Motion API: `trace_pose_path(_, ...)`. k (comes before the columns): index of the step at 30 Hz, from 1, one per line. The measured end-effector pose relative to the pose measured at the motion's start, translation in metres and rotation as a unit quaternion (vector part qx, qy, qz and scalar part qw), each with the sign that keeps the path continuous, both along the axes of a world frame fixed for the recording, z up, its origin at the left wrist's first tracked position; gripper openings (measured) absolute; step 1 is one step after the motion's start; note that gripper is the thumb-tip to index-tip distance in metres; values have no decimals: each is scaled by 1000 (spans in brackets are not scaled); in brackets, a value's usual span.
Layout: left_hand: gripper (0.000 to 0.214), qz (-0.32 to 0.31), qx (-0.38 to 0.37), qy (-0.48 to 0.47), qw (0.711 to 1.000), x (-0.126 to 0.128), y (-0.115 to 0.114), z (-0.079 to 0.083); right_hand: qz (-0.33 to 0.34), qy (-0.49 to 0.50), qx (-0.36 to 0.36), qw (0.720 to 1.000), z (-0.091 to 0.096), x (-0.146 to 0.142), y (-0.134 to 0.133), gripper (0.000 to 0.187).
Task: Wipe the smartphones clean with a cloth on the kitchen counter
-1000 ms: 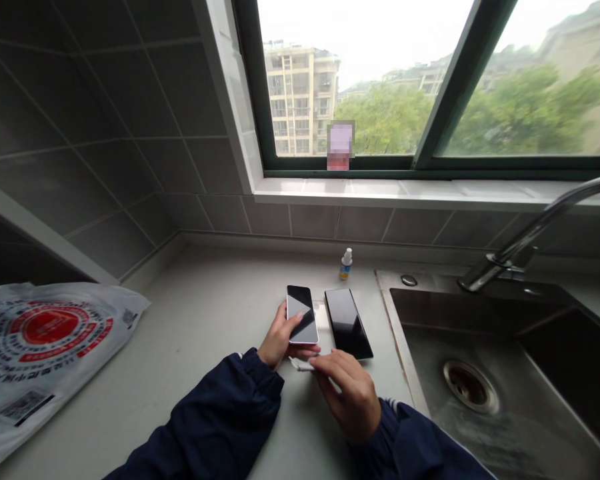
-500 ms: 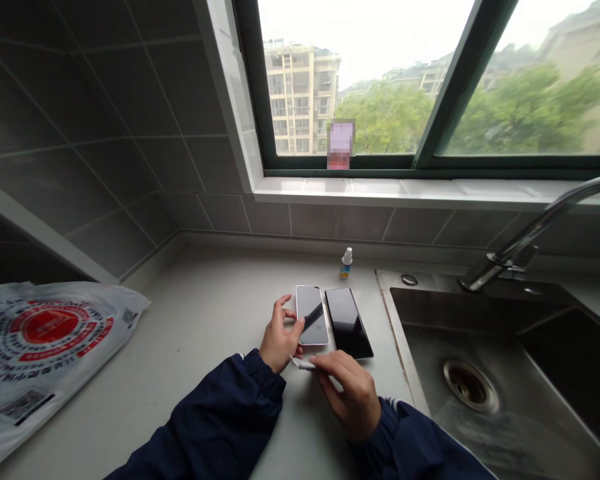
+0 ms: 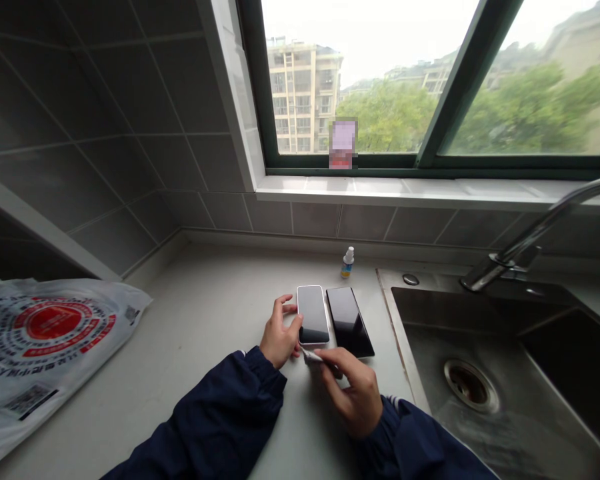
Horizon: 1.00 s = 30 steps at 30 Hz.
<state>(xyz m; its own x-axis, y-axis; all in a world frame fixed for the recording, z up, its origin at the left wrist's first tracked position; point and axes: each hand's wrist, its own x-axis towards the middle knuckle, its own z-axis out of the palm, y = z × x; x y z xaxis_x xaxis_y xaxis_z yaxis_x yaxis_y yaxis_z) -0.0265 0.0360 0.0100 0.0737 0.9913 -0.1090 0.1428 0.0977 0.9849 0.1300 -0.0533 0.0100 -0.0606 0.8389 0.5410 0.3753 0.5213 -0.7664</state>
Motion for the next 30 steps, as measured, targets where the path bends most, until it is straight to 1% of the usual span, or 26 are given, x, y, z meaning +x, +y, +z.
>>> trace_pose_path(6,56,-26,-12,-32,999,2,-2,1,-25,13,-29,999,7,3,2,20)
trace_pose_path(12,57,-45,-12,-40,998,1,-1,2,-64,-7,-48,997,13,14,5,26)
trace_pose_path(15,56,-57,-20,-47,997,-1,2,0,-108,-36,-77,990,19,28,10,29)
trace_pose_path(18,57,-71,-28,-57,995,-3,6,0,-176,-75,-113,975,22,45,19,27)
trace_pose_path(21,57,-82,-30,-65,994,-4,7,0,-237,-126,-152,951,17,62,27,28)
trace_pose_path(23,56,-84,-29,-68,994,-4,6,1,-264,-150,-181,935,10,69,31,31)
trace_pose_path(27,56,-82,-23,-69,994,-3,4,2,-272,-172,-227,919,-2,74,33,47)
trace_pose_path(30,56,-81,-17,-65,994,-2,3,2,-270,-173,-250,914,-6,72,34,54)
